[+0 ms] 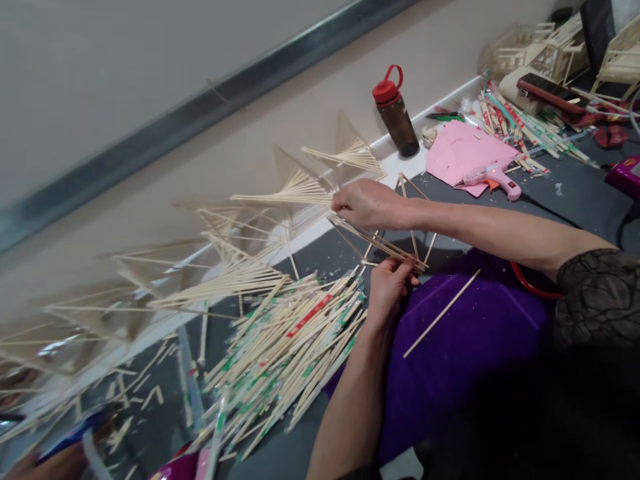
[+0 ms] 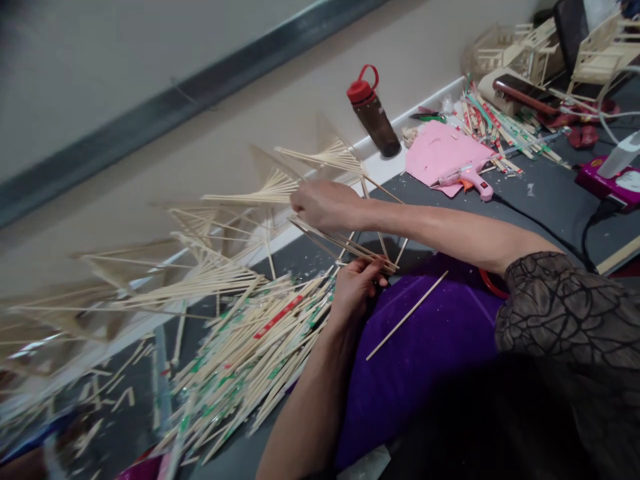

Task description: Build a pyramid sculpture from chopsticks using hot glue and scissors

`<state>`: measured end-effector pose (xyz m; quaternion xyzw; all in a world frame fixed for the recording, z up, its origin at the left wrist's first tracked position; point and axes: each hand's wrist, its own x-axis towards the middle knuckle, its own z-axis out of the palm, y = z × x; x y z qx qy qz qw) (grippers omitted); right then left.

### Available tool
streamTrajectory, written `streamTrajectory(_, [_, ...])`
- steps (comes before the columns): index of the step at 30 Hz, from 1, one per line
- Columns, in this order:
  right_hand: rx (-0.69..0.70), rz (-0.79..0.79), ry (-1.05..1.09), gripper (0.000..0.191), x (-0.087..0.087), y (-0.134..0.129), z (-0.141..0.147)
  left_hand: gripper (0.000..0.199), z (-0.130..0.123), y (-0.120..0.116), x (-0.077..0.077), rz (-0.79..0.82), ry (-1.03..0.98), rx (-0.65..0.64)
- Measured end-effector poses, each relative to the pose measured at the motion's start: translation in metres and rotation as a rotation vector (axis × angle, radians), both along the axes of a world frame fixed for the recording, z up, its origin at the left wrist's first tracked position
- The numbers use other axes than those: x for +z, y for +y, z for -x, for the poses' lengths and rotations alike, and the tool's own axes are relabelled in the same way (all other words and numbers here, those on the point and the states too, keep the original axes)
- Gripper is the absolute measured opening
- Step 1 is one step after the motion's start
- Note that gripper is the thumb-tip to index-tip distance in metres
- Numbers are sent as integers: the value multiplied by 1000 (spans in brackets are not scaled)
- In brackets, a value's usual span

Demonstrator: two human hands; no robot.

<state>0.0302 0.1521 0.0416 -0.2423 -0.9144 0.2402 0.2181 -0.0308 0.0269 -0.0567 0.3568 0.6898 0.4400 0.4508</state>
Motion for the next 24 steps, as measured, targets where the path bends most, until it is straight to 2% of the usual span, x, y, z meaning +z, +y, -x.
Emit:
streamTrajectory(4, [-45, -88, -27, 26, 11, -24, -25, 31, -1, 2, -1, 12, 3, 0])
streamTrajectory(6, [-32, -82, -50, 26, 10, -37, -42, 27, -1, 3, -2, 12, 21, -9])
streamTrajectory(10, [-42, 36, -216, 24, -17, -52, -76, 23, -1, 2, -2, -17, 39, -15])
streamTrajectory(15, [-168, 226, -304, 20, -57, -55, -99, 32, -3, 1, 2, -24, 25, -40])
streamTrajectory(19, [-233, 300, -252, 20, -68, -58, -98, 32, -4, 2, 1, -39, 15, -44])
streamTrajectory(24, [-279, 299, -221, 22, -76, -61, -90, 29, -4, 2, 1, -83, 11, -58])
